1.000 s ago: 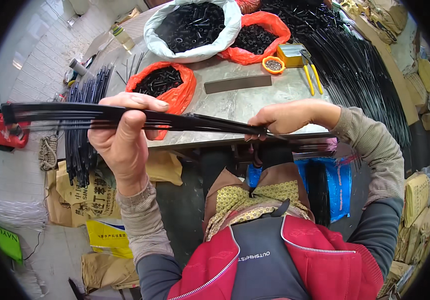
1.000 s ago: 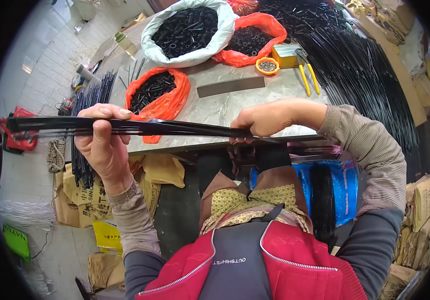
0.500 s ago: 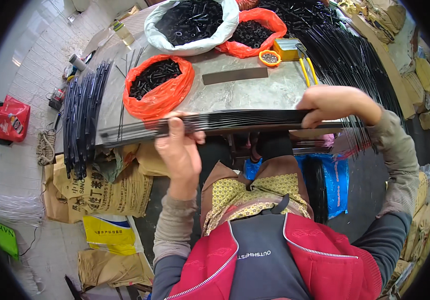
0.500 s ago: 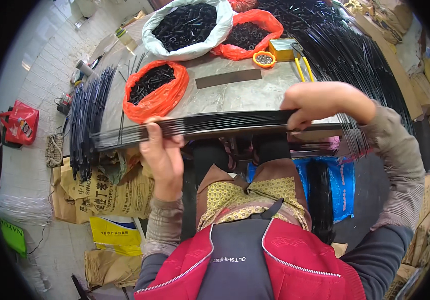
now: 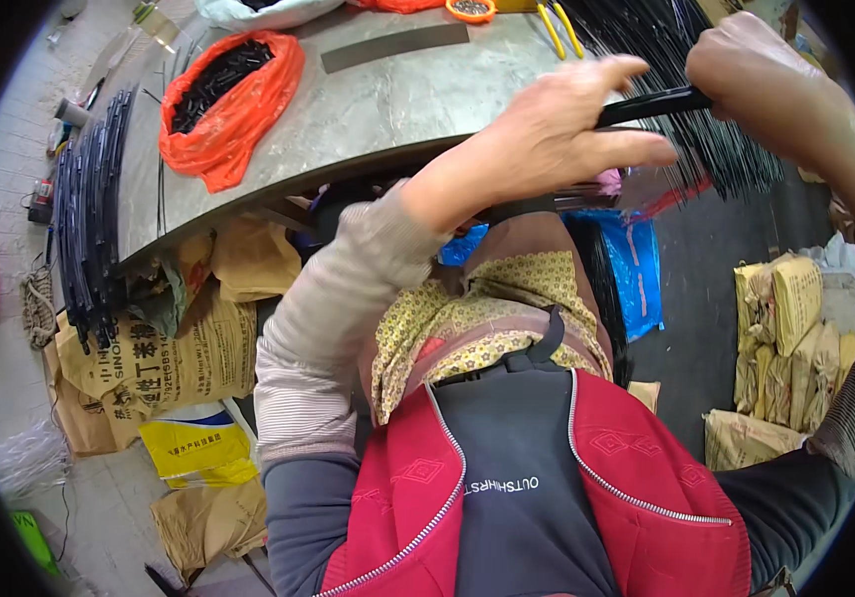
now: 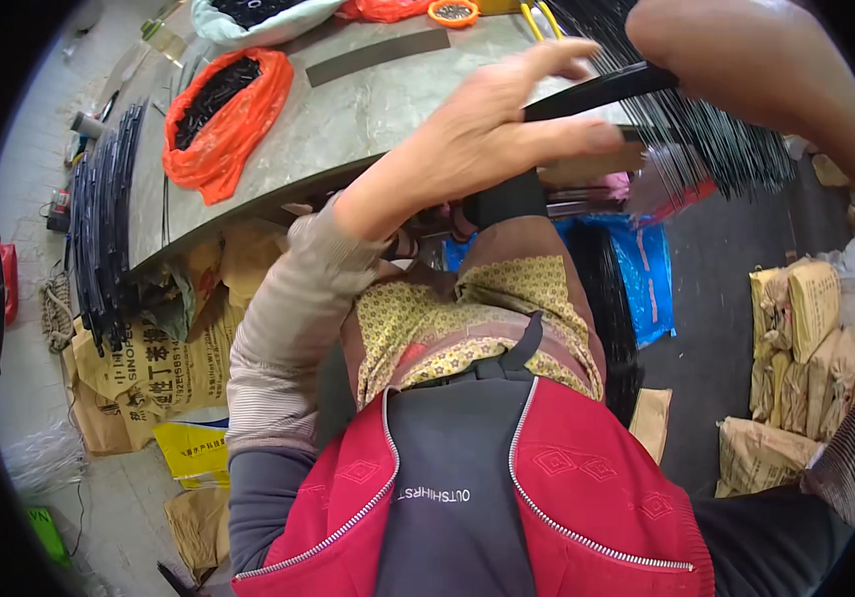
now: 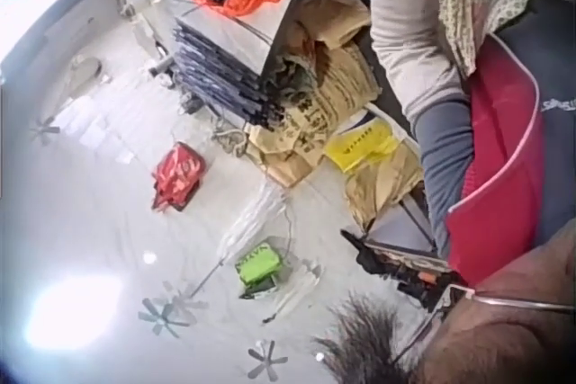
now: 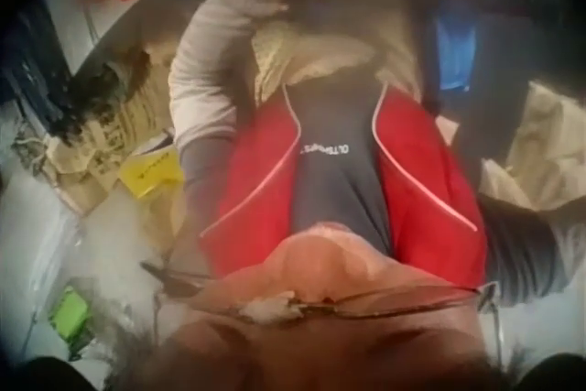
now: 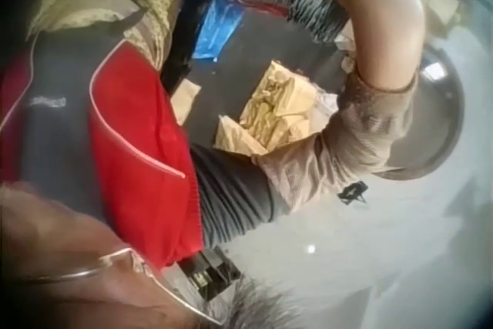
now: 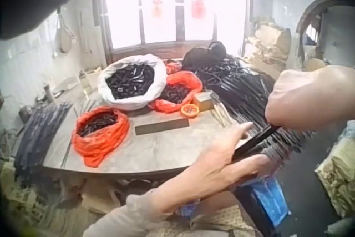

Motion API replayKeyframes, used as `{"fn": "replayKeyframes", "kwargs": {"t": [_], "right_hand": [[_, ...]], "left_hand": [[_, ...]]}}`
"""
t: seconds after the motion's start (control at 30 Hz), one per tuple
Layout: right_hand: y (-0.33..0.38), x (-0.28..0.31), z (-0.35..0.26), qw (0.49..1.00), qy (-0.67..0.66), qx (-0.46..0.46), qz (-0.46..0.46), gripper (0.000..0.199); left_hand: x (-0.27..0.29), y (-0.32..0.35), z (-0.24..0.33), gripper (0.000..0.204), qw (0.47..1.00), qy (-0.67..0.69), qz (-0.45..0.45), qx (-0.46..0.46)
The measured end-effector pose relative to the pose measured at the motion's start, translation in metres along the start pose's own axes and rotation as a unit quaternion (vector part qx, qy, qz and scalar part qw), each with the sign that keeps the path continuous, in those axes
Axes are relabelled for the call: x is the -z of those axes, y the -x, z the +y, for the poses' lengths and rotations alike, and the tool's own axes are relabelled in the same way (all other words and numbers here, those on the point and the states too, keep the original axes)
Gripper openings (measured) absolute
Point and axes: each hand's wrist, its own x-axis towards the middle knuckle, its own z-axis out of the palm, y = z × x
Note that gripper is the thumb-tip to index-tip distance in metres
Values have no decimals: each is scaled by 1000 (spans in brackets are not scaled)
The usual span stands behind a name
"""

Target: Assembling bundles of black rods by attaching clips and sliding them into place at a workbench.

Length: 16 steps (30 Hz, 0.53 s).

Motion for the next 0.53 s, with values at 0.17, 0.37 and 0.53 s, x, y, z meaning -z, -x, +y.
{"fn": "replayKeyframes", "kwargs": {"t": [0.17, 0.37, 0.53], "right_hand": [[-25, 102, -100, 979, 145, 58, -129, 21], [-40, 156, -150, 900, 319, 146, -258, 35], [-60, 162, -180, 840, 474, 214, -154, 49]], "left_hand": [[-28, 14, -4, 35, 964, 207, -106, 131], [-50, 70, -15, 30, 945, 314, 28, 89], [-48, 117, -29, 29, 952, 277, 116, 65]]}}
